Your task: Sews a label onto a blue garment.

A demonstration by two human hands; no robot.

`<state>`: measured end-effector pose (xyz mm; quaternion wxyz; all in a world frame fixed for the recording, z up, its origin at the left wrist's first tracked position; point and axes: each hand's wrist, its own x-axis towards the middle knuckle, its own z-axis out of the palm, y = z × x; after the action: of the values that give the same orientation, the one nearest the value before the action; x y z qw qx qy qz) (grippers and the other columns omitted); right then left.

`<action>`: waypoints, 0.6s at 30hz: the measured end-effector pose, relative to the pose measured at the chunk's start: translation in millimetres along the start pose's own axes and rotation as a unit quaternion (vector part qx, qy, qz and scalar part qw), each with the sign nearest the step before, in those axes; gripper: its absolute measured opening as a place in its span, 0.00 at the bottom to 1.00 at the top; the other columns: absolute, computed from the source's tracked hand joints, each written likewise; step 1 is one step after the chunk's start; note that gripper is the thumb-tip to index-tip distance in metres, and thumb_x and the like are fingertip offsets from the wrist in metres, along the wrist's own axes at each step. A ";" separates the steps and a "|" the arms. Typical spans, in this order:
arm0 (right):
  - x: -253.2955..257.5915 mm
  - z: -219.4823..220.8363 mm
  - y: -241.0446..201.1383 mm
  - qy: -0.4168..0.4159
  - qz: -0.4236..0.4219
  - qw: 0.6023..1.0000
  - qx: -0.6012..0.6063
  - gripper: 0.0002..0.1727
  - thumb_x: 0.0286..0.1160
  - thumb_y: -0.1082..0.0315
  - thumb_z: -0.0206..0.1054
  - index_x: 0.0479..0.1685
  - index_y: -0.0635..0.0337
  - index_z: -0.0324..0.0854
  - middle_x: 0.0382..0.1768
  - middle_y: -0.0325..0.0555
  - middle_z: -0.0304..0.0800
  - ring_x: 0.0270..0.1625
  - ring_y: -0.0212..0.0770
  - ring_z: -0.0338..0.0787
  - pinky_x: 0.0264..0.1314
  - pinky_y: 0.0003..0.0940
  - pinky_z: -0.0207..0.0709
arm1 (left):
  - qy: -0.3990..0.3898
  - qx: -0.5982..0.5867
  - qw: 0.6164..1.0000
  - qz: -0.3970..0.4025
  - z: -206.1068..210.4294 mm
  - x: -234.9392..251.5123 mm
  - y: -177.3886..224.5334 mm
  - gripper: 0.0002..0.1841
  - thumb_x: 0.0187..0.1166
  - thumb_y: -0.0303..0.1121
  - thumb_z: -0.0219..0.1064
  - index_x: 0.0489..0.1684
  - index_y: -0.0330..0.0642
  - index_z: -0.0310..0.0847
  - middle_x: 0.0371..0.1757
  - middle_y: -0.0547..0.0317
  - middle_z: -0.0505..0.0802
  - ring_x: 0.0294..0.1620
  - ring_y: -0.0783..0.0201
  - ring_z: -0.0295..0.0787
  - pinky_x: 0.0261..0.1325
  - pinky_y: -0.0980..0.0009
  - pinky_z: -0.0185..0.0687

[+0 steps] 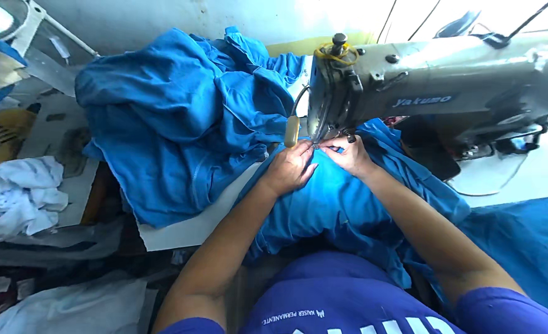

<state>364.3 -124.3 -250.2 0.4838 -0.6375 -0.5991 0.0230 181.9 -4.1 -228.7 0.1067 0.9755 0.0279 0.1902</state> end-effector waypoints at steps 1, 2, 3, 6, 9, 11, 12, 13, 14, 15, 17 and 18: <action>0.0 0.4 -0.8 0.000 0.002 1.000 -0.005 0.08 0.72 0.72 0.70 0.39 0.63 0.95 0.37 0.52 0.96 0.37 0.35 0.91 0.47 0.27 0.83 | -0.003 0.002 1.000 -0.004 -0.1 0.0 0.2 0.24 0.85 0.41 0.57 0.67 0.28 0.84 0.73 0.40 0.86 0.78 0.47 0.81 0.79 0.54 0.76; -0.2 0.7 -2.0 0.001 0.004 1.000 -0.008 0.08 0.72 0.72 0.70 0.38 0.64 0.95 0.36 0.53 0.96 0.37 0.36 0.91 0.48 0.29 0.83 | -0.005 0.003 1.000 -0.006 0.1 -0.4 0.6 0.24 0.85 0.41 0.57 0.67 0.28 0.84 0.74 0.41 0.86 0.78 0.47 0.81 0.79 0.54 0.76; -0.5 0.6 -2.5 0.000 0.004 1.000 -0.010 0.08 0.72 0.72 0.70 0.39 0.63 0.95 0.37 0.53 0.96 0.38 0.37 0.92 0.49 0.29 0.84 | -0.006 0.002 1.000 -0.007 0.2 -0.6 0.8 0.25 0.85 0.41 0.57 0.67 0.28 0.84 0.74 0.41 0.86 0.79 0.47 0.80 0.79 0.54 0.75; 0.3 -0.2 -2.7 0.000 0.005 1.000 -0.019 0.08 0.72 0.73 0.69 0.40 0.64 0.95 0.37 0.53 0.96 0.38 0.39 0.92 0.50 0.31 0.83 | -0.008 0.005 1.000 -0.008 -0.1 0.5 0.1 0.25 0.86 0.41 0.55 0.68 0.29 0.83 0.75 0.41 0.85 0.80 0.47 0.79 0.80 0.54 0.75; 0.1 0.4 -3.2 0.002 0.001 1.000 -0.029 0.08 0.71 0.73 0.69 0.37 0.64 0.95 0.35 0.53 0.95 0.36 0.39 0.91 0.48 0.31 0.83 | 0.001 -0.009 1.000 0.004 2.2 0.3 -4.1 0.24 0.86 0.40 0.56 0.66 0.28 0.84 0.73 0.39 0.87 0.79 0.47 0.81 0.79 0.54 0.76; -0.4 0.1 -2.7 0.003 0.001 1.000 -0.030 0.08 0.72 0.73 0.69 0.38 0.65 0.95 0.35 0.54 0.95 0.37 0.39 0.91 0.49 0.31 0.83 | 0.006 -0.012 1.000 0.005 2.8 0.9 -4.1 0.24 0.85 0.40 0.57 0.66 0.28 0.84 0.73 0.40 0.87 0.79 0.47 0.81 0.79 0.54 0.75; -0.3 -0.1 -2.8 0.004 0.002 1.000 -0.030 0.08 0.72 0.72 0.69 0.38 0.64 0.95 0.35 0.53 0.95 0.36 0.39 0.91 0.48 0.31 0.82 | 0.005 -0.009 1.000 0.000 2.1 1.1 -2.9 0.24 0.85 0.40 0.56 0.66 0.28 0.84 0.73 0.40 0.87 0.79 0.47 0.81 0.80 0.54 0.75; 0.0 -0.1 -2.9 0.003 0.003 1.000 -0.031 0.08 0.72 0.72 0.69 0.38 0.64 0.95 0.36 0.53 0.95 0.36 0.39 0.91 0.48 0.31 0.82 | 0.004 -0.009 1.000 -0.005 1.6 0.9 -2.0 0.24 0.85 0.40 0.56 0.67 0.29 0.84 0.74 0.41 0.86 0.79 0.48 0.80 0.80 0.54 0.74; 0.3 0.1 -3.3 0.002 0.004 0.999 -0.033 0.08 0.72 0.72 0.69 0.38 0.64 0.95 0.36 0.54 0.95 0.36 0.40 0.91 0.48 0.33 0.83 | 0.005 -0.014 1.000 -0.007 1.7 0.4 -2.0 0.24 0.85 0.40 0.56 0.67 0.29 0.84 0.74 0.41 0.86 0.80 0.47 0.80 0.81 0.53 0.74; 0.1 0.4 -2.9 -0.001 0.005 0.999 -0.035 0.08 0.72 0.72 0.69 0.39 0.64 0.95 0.36 0.54 0.96 0.37 0.41 0.92 0.49 0.35 0.83 | 0.007 -0.021 1.000 -0.006 2.2 0.0 -2.8 0.24 0.85 0.40 0.57 0.66 0.28 0.84 0.74 0.40 0.86 0.80 0.46 0.80 0.81 0.53 0.74; -1.6 -3.5 -4.5 -0.028 0.003 0.999 -0.039 0.09 0.74 0.71 0.69 0.43 0.64 0.95 0.40 0.55 0.96 0.41 0.45 0.93 0.53 0.38 0.84 | 0.011 -0.024 1.000 -0.004 2.7 -0.8 -3.2 0.24 0.85 0.40 0.57 0.66 0.28 0.85 0.73 0.40 0.87 0.79 0.46 0.80 0.81 0.53 0.74; -3.0 -11.0 -10.1 -0.056 0.002 0.997 -0.047 0.11 0.74 0.71 0.69 0.48 0.65 0.93 0.45 0.56 0.96 0.46 0.48 0.94 0.58 0.42 0.85 | 0.010 -0.022 1.000 -0.005 2.0 -0.6 -2.8 0.24 0.85 0.39 0.57 0.66 0.28 0.84 0.73 0.40 0.86 0.79 0.47 0.80 0.81 0.53 0.74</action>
<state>362.8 -135.0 -239.5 0.4188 -0.6583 -0.6247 0.0313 182.1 -1.8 -231.4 0.1286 0.9709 0.0295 0.2000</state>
